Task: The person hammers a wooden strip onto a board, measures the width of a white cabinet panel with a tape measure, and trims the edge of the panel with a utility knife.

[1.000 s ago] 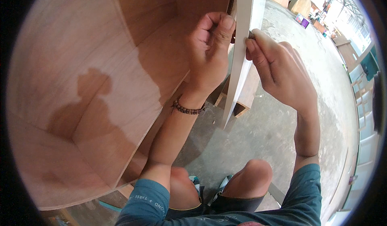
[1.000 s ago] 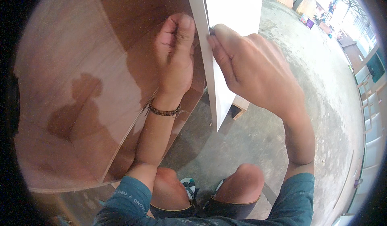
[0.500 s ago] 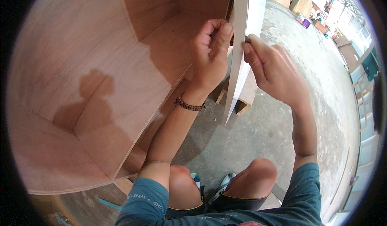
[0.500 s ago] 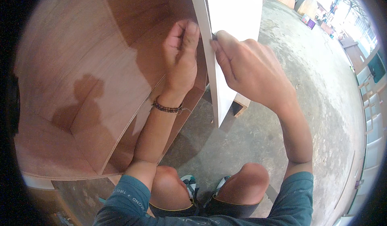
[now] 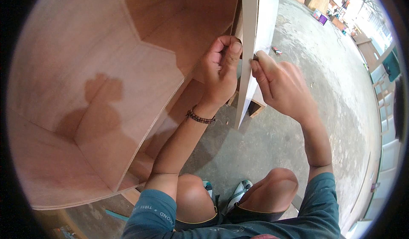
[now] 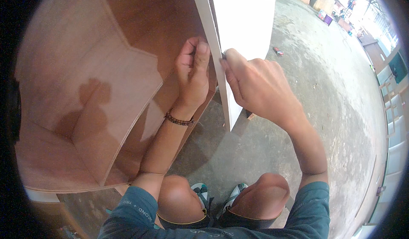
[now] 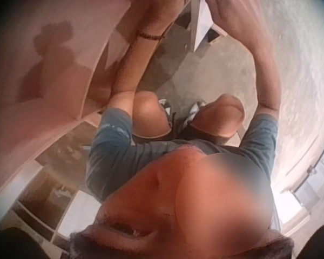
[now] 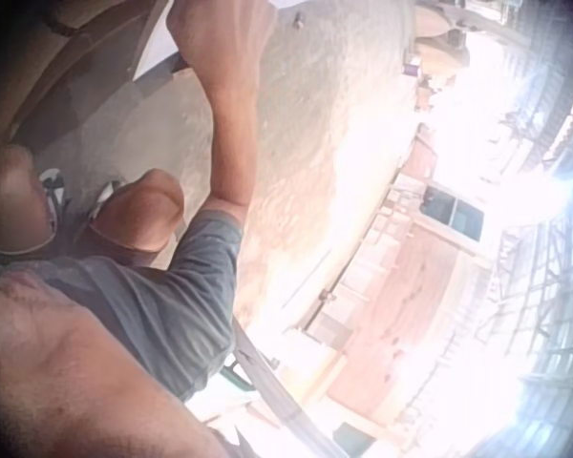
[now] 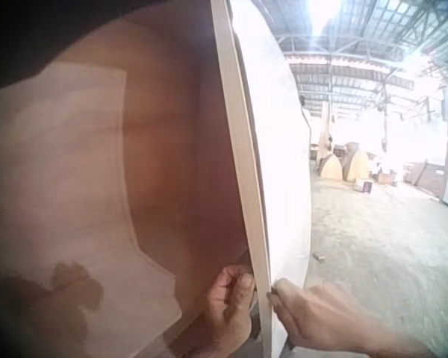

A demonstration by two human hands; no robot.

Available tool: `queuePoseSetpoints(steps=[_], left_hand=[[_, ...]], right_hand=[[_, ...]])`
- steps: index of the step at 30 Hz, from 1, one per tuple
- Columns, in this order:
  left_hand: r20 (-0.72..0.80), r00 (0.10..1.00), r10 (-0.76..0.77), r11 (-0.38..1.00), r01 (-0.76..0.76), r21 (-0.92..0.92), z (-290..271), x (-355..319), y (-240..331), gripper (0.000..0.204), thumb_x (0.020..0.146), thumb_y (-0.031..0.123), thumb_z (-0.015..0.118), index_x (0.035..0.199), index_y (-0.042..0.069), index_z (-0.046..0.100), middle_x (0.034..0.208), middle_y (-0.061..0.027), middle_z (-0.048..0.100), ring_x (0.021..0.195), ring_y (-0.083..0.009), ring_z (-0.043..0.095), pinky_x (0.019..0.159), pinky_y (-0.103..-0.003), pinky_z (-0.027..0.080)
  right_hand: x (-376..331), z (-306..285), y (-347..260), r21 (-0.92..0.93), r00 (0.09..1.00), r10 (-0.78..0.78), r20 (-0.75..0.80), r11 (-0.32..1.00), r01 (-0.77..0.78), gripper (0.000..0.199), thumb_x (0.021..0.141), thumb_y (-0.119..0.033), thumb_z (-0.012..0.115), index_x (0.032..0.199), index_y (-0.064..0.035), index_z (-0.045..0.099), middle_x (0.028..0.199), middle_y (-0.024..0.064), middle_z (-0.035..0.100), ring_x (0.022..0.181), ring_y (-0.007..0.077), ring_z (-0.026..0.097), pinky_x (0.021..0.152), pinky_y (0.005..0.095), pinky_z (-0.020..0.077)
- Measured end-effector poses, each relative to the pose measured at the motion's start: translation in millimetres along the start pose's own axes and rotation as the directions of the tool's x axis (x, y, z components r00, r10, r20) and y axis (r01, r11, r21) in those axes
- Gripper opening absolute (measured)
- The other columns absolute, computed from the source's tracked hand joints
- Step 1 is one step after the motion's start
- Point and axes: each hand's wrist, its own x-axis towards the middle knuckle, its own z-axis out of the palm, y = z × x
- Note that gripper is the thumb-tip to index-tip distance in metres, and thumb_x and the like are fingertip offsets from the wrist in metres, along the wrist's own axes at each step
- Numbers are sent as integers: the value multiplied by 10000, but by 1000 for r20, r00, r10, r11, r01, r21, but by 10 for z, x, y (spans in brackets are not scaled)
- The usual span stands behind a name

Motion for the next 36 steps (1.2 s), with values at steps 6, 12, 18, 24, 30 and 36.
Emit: queuePoseSetpoints(steps=[6,12,18,24,30,36], left_hand=[[0,1000,1,998,-1,-57,-38,-45,-67,235,1045,252,602,1018,19,610,893,38,595,818,-29,500,721,-195,436],[27,1000,7,998,-9,62,-58,-25,42,227,1039,245,612,1061,19,600,934,25,621,858,-37,553,752,-205,460],[84,888,453,779,-440,448,262,455,465,359,923,280,741,1117,-7,647,866,-79,700,790,-143,678,695,-264,521],[-16,834,552,715,-463,524,393,592,565,211,755,17,799,934,-42,704,794,-100,708,662,-144,685,601,-265,534],[35,846,531,644,-431,632,434,561,685,196,735,9,793,899,-48,700,774,-100,709,626,-156,679,573,-278,527],[107,793,599,518,-486,704,481,478,757,202,727,15,788,896,-49,699,770,-101,702,622,-155,675,565,-284,522]], right_hand=[[-41,61,-23,9,1000,11,-3,1000,-11,198,1030,-197,500,926,-28,500,572,184,557,549,402,609,518,464,472],[-44,97,14,1,999,19,-31,1000,-19,206,1034,-203,494,928,-28,505,574,189,554,552,408,605,519,470,473],[-45,105,60,-11,998,-3,-69,1000,2,196,1035,-204,492,952,-28,517,594,204,564,574,417,609,527,479,476],[-57,121,28,-25,998,-8,-62,1000,7,190,1038,-195,494,940,-37,533,567,187,544,548,392,603,506,460,463],[-119,161,66,-55,999,-5,-41,999,3,198,1043,-207,493,942,-42,535,556,167,540,534,376,600,497,445,455],[-163,216,77,-42,999,7,-35,999,-9,189,1039,-206,492,952,-44,539,556,163,539,538,374,604,498,441,457]])
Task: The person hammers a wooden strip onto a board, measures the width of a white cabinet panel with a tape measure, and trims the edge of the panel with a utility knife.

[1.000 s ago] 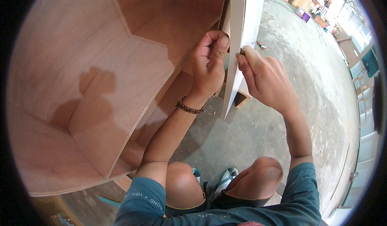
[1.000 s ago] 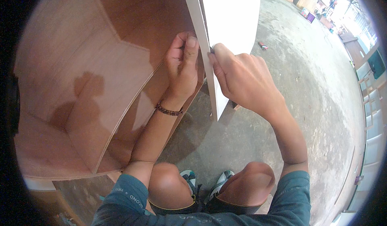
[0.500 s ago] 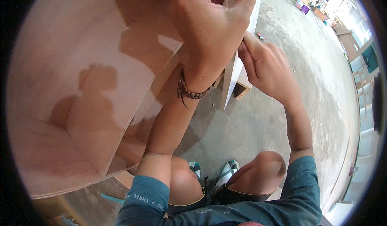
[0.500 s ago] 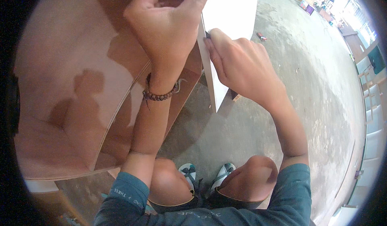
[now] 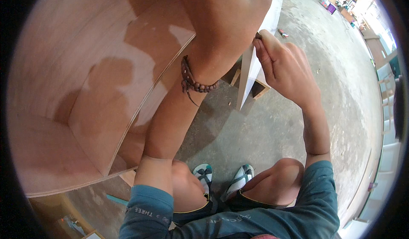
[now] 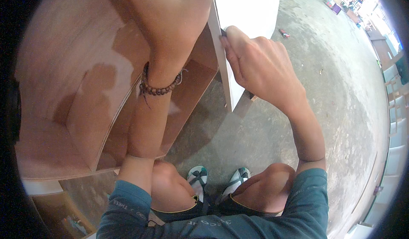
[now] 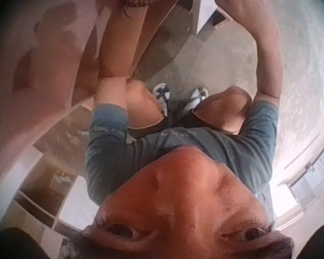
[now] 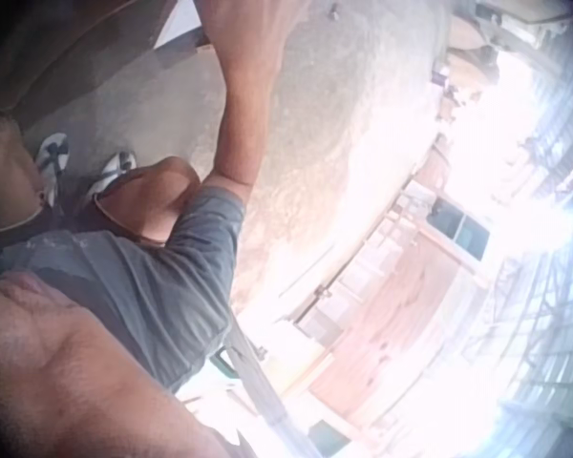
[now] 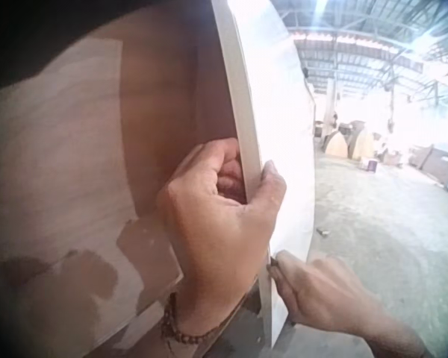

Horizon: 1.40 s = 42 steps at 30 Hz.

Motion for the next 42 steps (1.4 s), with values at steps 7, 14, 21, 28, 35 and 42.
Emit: queuePoseSetpoints(steps=[7,14,21,28,35,42], left_hand=[[-49,997,-65,994,60,-94,41,-10,-27,209,744,10,775,924,-60,695,776,-101,685,616,-159,668,562,-280,516],[-43,998,-39,995,34,-96,40,-47,2,200,759,-1,768,936,-63,696,806,-111,689,622,-161,674,566,-283,517],[-34,997,-68,991,64,-119,90,-38,-149,178,765,5,765,926,-41,703,775,-104,670,619,-177,667,567,-301,516],[-39,999,-33,999,33,10,64,-38,-136,157,756,64,771,874,-7,695,719,-97,623,610,-241,633,574,-358,496],[71,994,-83,991,74,115,-71,28,-12,169,778,124,774,812,1,663,717,-122,624,627,-300,630,601,-408,492],[266,947,-179,967,119,226,-288,-316,21,211,832,177,772,906,4,677,676,-76,630,603,-230,613,578,-359,484]], right_hand=[[-104,136,43,-10,1000,-23,12,1000,24,176,1030,-191,498,964,-34,542,547,164,535,521,374,597,500,435,459],[-143,172,59,11,1000,-24,8,1000,24,182,1037,-200,485,970,-39,536,546,165,537,516,369,595,499,434,453],[-182,206,45,-9,1000,-1,16,1000,1,196,1046,-210,474,956,-43,526,542,160,529,515,367,589,507,436,452],[-331,256,37,-28,999,18,51,999,-17,204,1045,-214,485,940,-43,520,552,158,527,521,355,587,516,439,444],[-398,332,16,-77,1000,27,4,997,-26,194,1040,-212,502,934,-51,522,558,143,559,507,336,609,481,417,460],[-421,284,-67,-169,995,96,-23,981,-99,185,1040,-246,515,967,-76,516,627,153,588,570,370,614,509,467,450]])
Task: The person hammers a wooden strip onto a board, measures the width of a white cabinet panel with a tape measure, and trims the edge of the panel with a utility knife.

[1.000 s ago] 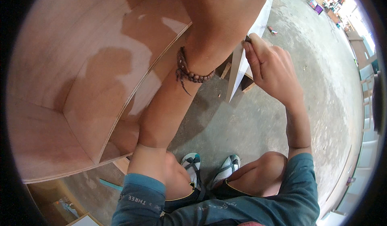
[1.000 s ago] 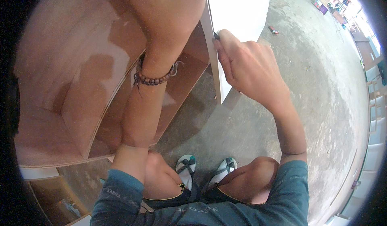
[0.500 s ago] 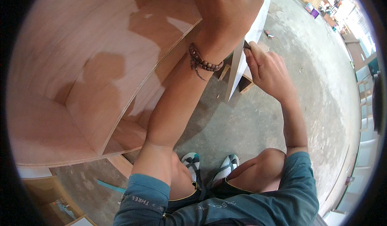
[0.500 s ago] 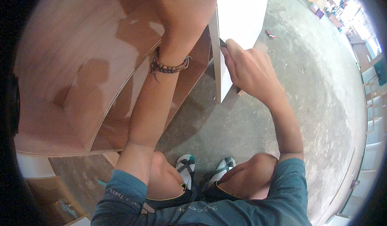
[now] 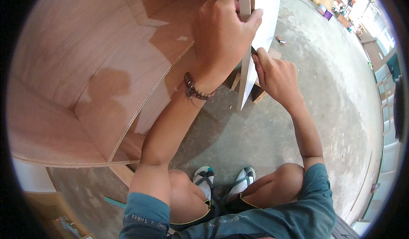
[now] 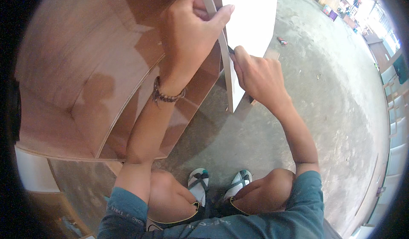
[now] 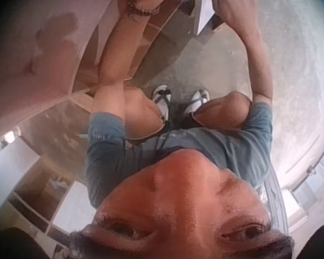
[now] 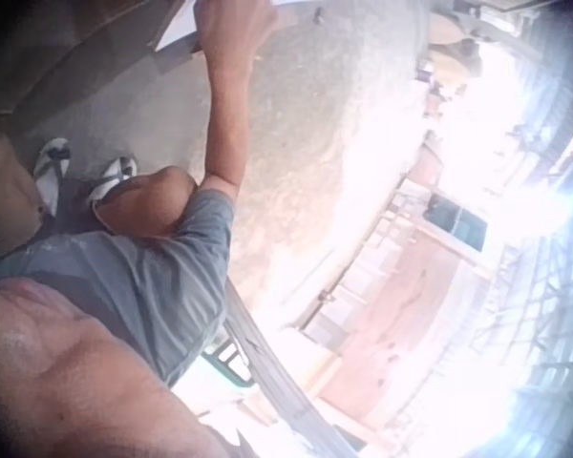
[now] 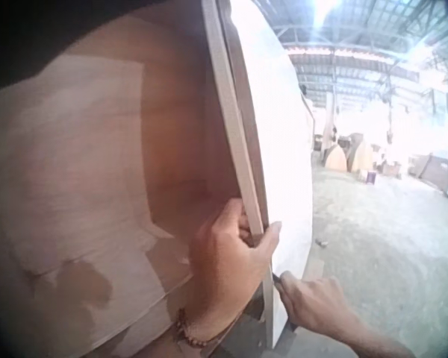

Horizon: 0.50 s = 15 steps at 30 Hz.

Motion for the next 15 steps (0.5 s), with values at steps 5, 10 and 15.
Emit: queuePoseSetpoints(steps=[5,10,15], left_hand=[[197,915,-351,921,376,-105,-121,21,243,212,821,165,755,905,-10,671,724,-162,691,662,-338,692,608,-417,517],[48,985,-168,968,174,-183,61,-42,126,221,847,201,740,909,-8,697,740,-199,708,728,-356,727,614,-416,537],[29,987,-157,981,159,-111,120,0,115,224,852,213,748,858,-8,713,700,-206,692,692,-350,726,596,-414,533]], right_hand=[[-11,-3,32,185,1000,-15,15,983,12,194,1049,-255,505,997,-69,524,632,140,611,555,353,620,514,438,458],[-143,-99,77,536,994,56,94,839,-98,192,1065,-221,473,1032,-37,516,700,190,585,637,357,610,584,437,443],[-56,-27,57,492,999,29,-19,870,-16,145,1048,-151,480,1011,-11,474,698,217,604,636,420,608,581,474,446]])
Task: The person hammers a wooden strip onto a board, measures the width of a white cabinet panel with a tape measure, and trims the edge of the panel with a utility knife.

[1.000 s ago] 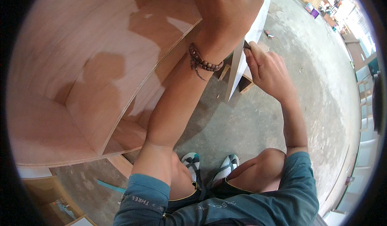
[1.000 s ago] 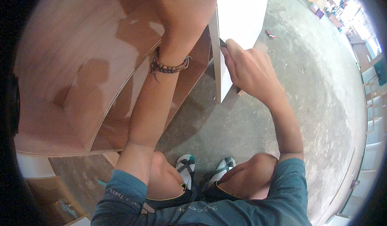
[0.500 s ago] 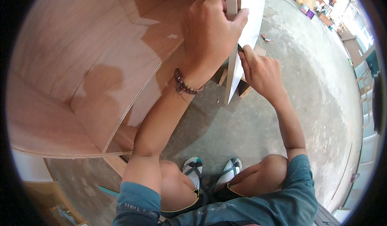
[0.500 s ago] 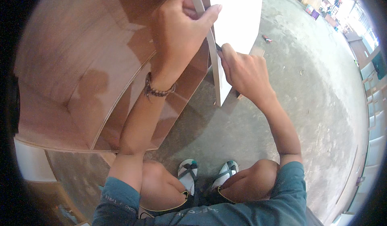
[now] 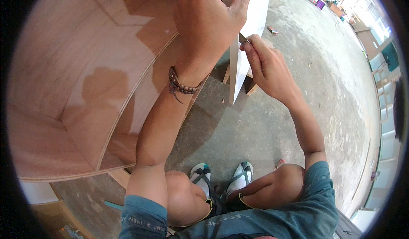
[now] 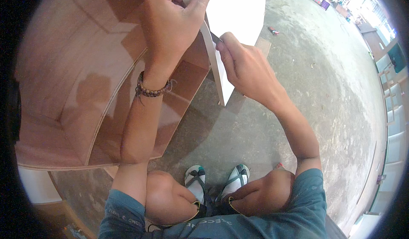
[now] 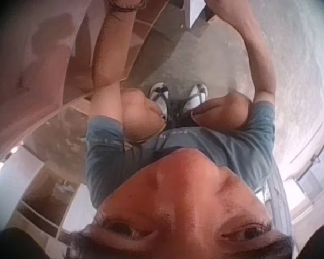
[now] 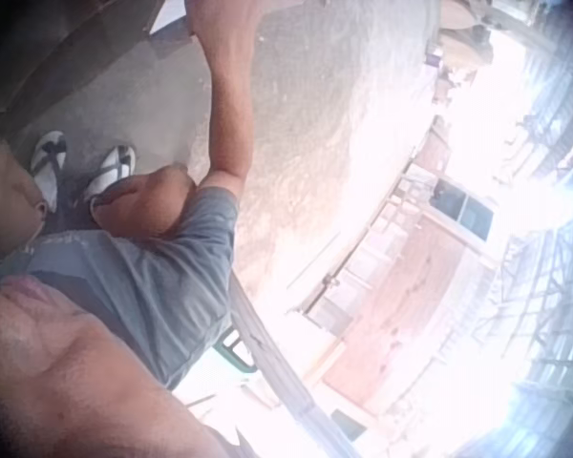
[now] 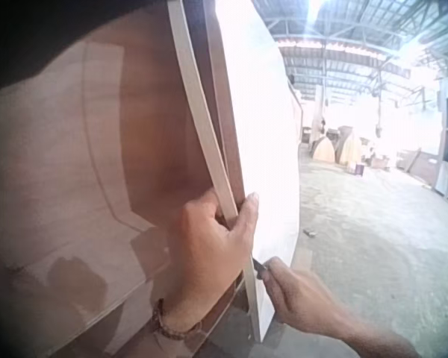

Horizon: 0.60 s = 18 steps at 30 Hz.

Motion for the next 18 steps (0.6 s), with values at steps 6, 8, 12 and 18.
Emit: queuePoseSetpoints(steps=[6,8,12,18], left_hand=[[-63,997,51,994,-57,-93,57,-22,-130,211,872,194,746,860,-15,713,660,-184,678,617,-285,715,550,-378,503],[-119,991,66,978,-88,-187,162,-40,-198,205,882,185,742,858,-15,709,647,-174,673,592,-254,705,540,-363,492],[-178,973,149,960,-186,-210,226,-21,-312,186,886,151,745,862,-28,699,629,-135,670,566,-178,669,525,-327,475],[-221,963,153,937,-212,-277,291,-15,-360,175,881,109,751,824,-38,676,597,-71,640,536,-102,591,505,-278,440]], right_hand=[[34,63,-16,-83,999,-23,-39,996,20,141,1042,-143,489,996,-13,461,673,225,588,628,438,612,564,493,448],[37,79,-24,-139,999,-24,-35,990,19,141,1042,-146,490,999,-15,458,653,219,578,616,438,612,547,494,446],[37,107,2,-173,1000,-15,-11,985,13,139,1039,-150,497,1000,-23,454,611,208,551,577,432,602,508,492,439],[14,146,66,-165,1000,-20,-7,986,19,148,1035,-163,511,1006,-32,448,599,203,538,561,424,603,493,487,443]])
